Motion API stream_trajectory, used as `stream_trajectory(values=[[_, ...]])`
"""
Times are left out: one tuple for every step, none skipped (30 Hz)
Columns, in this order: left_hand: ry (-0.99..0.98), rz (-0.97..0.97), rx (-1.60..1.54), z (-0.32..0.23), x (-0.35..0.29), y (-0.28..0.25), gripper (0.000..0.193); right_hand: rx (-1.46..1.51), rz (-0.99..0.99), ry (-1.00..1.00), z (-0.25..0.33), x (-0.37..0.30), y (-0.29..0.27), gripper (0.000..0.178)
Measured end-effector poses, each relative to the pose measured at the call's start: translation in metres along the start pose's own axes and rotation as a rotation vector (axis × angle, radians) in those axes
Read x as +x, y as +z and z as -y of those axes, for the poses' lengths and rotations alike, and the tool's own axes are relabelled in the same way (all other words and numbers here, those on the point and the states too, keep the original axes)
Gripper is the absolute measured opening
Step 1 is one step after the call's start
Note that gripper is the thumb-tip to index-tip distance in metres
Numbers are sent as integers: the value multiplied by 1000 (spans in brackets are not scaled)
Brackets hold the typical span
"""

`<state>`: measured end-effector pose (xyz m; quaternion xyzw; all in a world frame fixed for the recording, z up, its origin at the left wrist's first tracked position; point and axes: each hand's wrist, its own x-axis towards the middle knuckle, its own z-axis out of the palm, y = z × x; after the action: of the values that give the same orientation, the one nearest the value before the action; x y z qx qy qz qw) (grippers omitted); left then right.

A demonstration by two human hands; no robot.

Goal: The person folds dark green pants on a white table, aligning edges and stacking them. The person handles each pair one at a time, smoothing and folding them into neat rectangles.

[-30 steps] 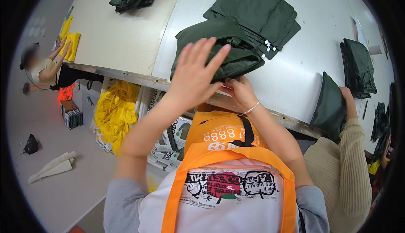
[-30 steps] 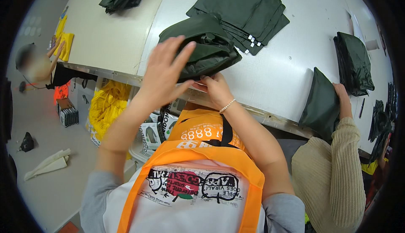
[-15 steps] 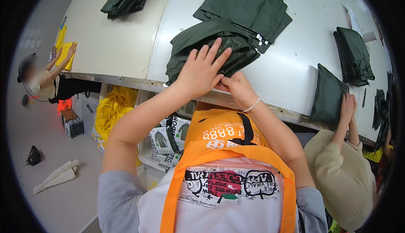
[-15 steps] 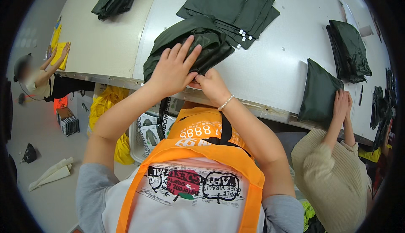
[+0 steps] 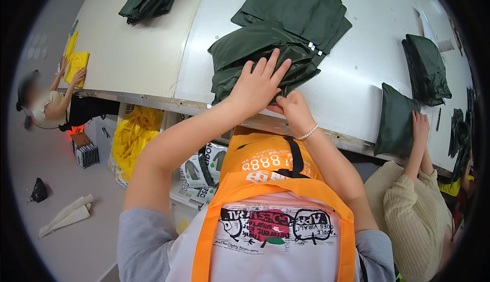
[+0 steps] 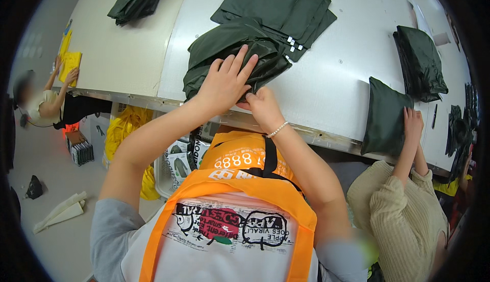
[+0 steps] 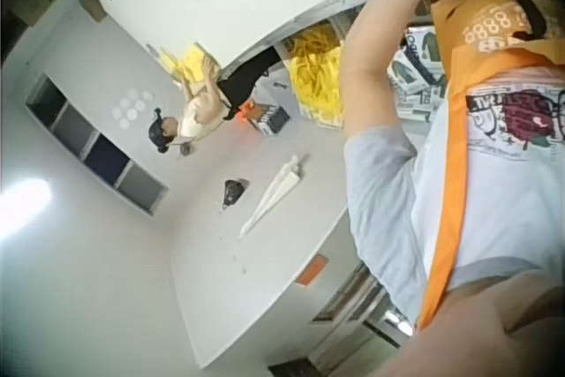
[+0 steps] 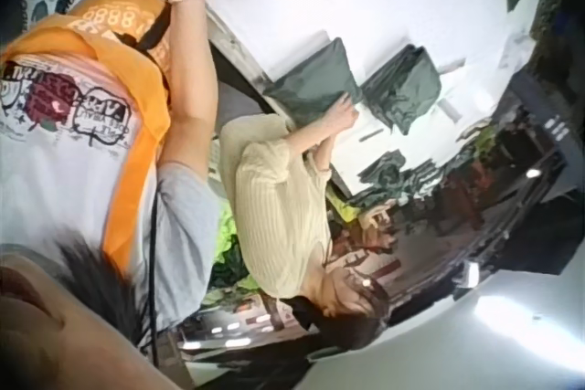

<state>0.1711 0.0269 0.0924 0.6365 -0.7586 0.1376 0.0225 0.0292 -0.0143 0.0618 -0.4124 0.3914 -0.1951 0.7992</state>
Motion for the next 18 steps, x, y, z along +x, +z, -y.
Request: stream_trajectory(values=[[22, -12, -35, 3, 2, 4, 71, 7, -39, 26, -9, 1, -3, 23], [12, 0, -52, 8, 7, 3, 70, -7, 7, 67, -7, 6, -7, 20], [2, 12, -70, 13, 13, 0, 68, -171, -129, -159, -7, 6, -7, 19], [-7, 23, -88, 16, 17, -2, 68, -334, -267, -385, -7, 3, -8, 23], [-30, 20, -141, 20, 16, -2, 67, -498, -399, -615, 0, -2, -5, 32], [-51, 11, -196, 25, 17, -1, 67, -753, -568, -846, 28, -14, 1, 22], [-72, 1, -251, 30, 20, 1, 67, -922, -422, -904, 30, -8, 0, 20], [-88, 31, -324, 30, 27, -3, 66, -1086, -283, -947, 31, -4, -3, 19], [-84, 73, -363, 31, 32, -8, 65, -1248, -139, -983, 35, 0, -5, 17], [-80, 116, -402, 32, 36, -15, 64, -1588, -61, -751, 36, 7, 2, 15], [-69, 155, -435, 33, 40, -19, 63, -1756, -76, -671, 31, 20, 5, 15], [-51, 202, -432, 33, 43, -21, 60, -1921, -99, -572, 19, 36, 2, 17], [-27, 229, -403, 33, 42, -15, 61, -1864, -17, -451, 12, 48, 0, 17], [-18, 239, -386, 29, 39, -14, 61, -1787, -70, -371, 7, 51, -3, 18], [0, 235, -367, 26, 39, -10, 62, -1798, -118, -306, 0, 52, -5, 19], [3, 222, -390, 27, 38, -3, 62, -1788, -159, -340, -8, 52, -10, 19], [-5, 211, -410, 29, 33, 3, 62, -1763, -141, -468, -14, 48, -19, 14], [2, 237, -402, 31, 30, 12, 62, -1779, -165, -556, -8, 31, -24, 8]])
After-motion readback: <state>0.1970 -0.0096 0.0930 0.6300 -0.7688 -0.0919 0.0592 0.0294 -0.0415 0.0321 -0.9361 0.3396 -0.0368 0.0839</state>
